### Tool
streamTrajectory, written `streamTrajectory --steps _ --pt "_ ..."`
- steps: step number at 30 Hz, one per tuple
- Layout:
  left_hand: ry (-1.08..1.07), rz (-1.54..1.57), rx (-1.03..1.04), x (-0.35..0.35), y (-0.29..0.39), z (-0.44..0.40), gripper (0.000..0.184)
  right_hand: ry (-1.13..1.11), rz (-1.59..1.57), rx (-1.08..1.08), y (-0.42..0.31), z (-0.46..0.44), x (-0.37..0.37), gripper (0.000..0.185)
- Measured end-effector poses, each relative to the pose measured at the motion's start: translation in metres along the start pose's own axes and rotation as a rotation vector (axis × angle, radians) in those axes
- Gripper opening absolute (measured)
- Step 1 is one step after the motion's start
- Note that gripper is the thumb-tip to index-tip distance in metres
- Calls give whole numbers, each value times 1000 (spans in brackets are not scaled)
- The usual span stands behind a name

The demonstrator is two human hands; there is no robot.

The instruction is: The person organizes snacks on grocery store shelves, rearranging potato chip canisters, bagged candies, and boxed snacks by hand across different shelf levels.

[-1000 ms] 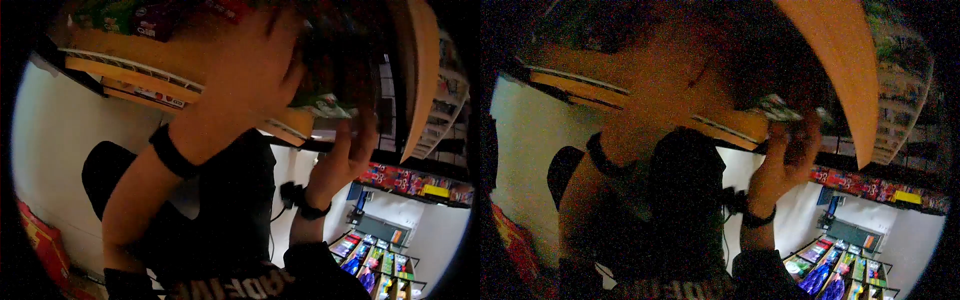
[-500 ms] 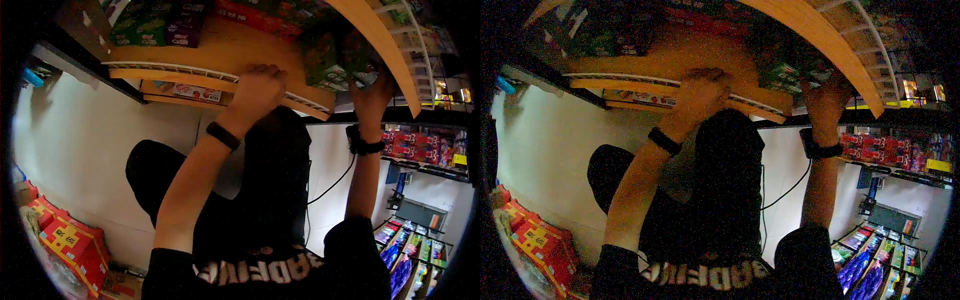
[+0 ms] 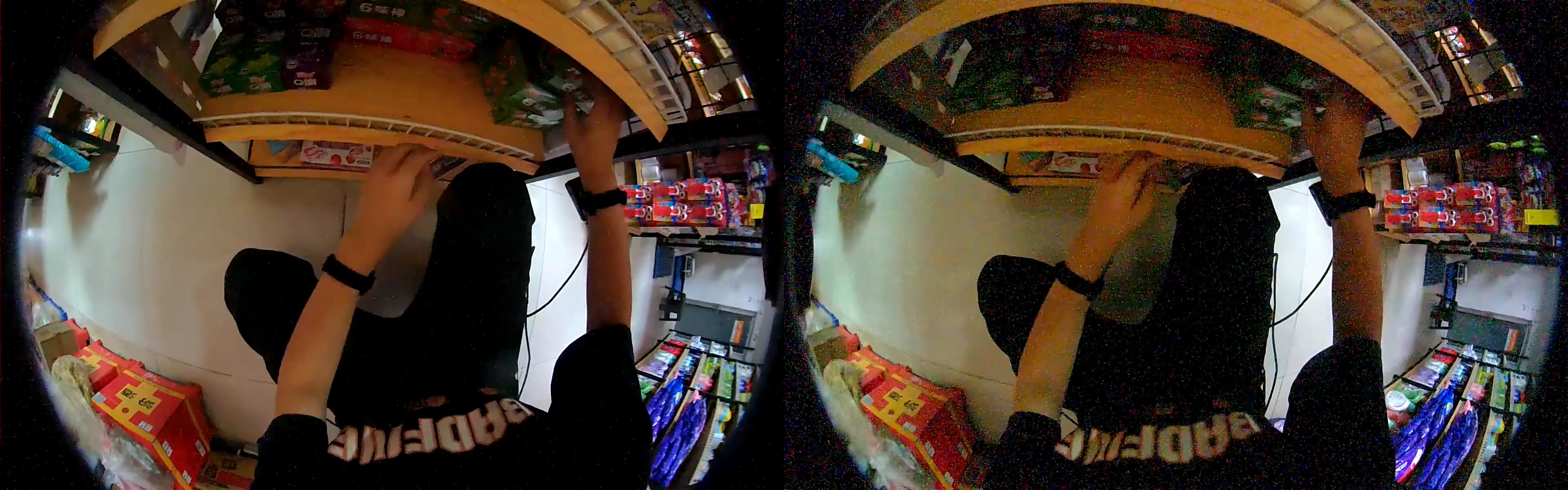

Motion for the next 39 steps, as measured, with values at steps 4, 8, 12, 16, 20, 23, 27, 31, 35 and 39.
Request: streamTrajectory --steps 4,8,12,16,20,23,27,31,35,39 --pt "-74 -13 -135 -8 -8 19 30 75 155 52 13 -4 15 58" --pt "-65 12 -258 -17 -8 32 32 -199 25 154 12 -15 43 73" --pt "-11 1 -265 -18 -11 41 30 -205 199 109 6 -12 48 78" --pt "19 58 -205 -11 -12 50 31 -177 377 80 8 -15 39 75" --pt "-12 178 -271 -3 -18 54 29 -117 88 91 36 -1 57 72" --pt "-65 216 -503 10 -41 69 27 33 184 -8 38 -4 47 69" --pt "-11 167 -293 6 -29 69 25 149 -140 193 29 -15 7 59" --pt "79 158 -190 -10 -9 54 24 115 -238 423 0 -3 -26 53" --pt "107 171 -186 -13 -14 61 25 155 -36 216 -58 0 -81 49" --pt "77 196 -244 -19 -17 60 25 197 -205 150 -86 24 -127 48"
Point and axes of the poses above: each hand's wrist, its own z-axis away from the middle knuckle, its own x-axis out of the palm, y = z × x, the point moved 8 cm from there along -z, towards the middle knuckle, and after that the axes turned 3 degrees about y, right-handed, at the moved point
